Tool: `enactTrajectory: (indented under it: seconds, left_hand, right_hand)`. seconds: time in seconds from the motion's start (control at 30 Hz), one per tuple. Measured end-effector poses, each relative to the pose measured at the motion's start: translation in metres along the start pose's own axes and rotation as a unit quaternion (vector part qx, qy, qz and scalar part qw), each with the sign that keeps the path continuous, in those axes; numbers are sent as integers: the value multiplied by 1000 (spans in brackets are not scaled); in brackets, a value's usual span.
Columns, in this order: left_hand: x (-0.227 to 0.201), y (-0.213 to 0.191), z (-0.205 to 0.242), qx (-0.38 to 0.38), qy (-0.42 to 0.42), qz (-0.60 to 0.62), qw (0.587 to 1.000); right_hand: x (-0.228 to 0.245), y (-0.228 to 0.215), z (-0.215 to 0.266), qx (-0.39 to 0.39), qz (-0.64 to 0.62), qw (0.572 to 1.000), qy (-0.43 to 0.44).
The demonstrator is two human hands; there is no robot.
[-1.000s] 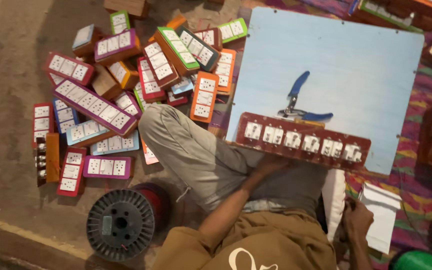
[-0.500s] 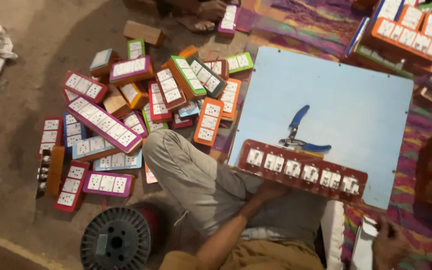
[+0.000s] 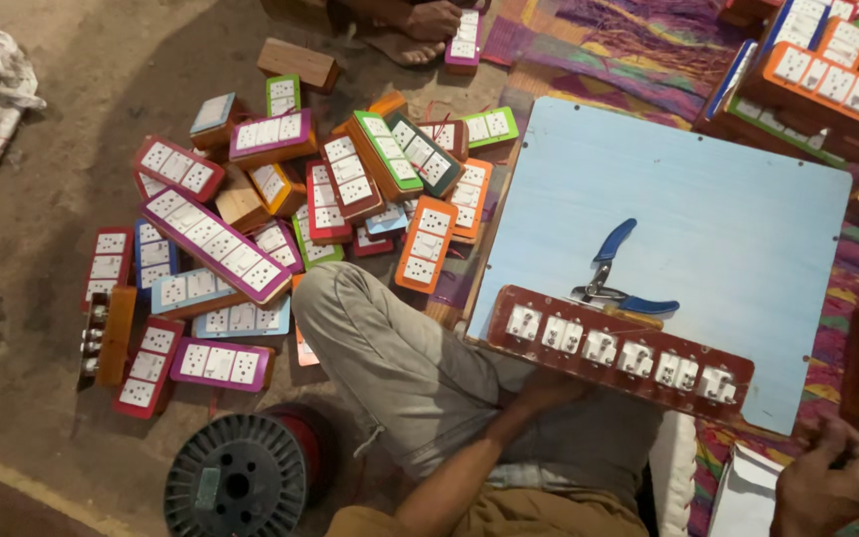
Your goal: The person sits on the floor and wires a multi-socket electrical board. They use a screwdriver to tighten terminals and pliers to cut red wires, connecting them between sockets on the board.
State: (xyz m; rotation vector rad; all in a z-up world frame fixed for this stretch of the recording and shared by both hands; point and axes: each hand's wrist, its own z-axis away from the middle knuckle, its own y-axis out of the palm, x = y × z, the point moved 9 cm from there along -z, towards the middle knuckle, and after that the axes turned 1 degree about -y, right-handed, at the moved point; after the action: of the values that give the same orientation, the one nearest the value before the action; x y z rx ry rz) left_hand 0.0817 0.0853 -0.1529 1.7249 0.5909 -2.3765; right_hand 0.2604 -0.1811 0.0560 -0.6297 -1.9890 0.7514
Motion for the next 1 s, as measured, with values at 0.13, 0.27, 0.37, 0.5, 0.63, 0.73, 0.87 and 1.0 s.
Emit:
enactTrajectory:
  seconds: [0.13, 0.27, 0.37, 0.5, 0.63, 0.73, 0.87, 1.0]
  left_hand:
    - [-11, -5, 0, -60, 61, 11, 996]
    - [-6, -13, -6, -65, 38, 62, 995]
    - [-3, -13, -4, -68, 41, 80, 994]
    - [17, 5, 8, -58, 35, 121, 990]
    - [16, 4, -11, -41, 39, 139, 989]
    - [11, 5, -7, -30, 40, 146, 988]
    - [3, 6, -7, -22, 43, 157, 986]
    - [-7, 1, -7, -25, 48, 172, 984]
  right_hand:
    - [14, -5, -1, 18, -153, 988, -9]
    - [49, 2, -2, 49, -230, 972, -15]
    - [98, 2, -6, 74, -229, 967, -84]
    - [149, 4, -6, 54, -186, 975, -111]
    - [202, 24, 3, 170, -280, 944, -34]
    - [254, 25, 3, 196, -262, 941, -85]
    - [303, 35, 8, 235, -188, 937, -180]
    - [324, 49, 23, 259, -137, 933, -210]
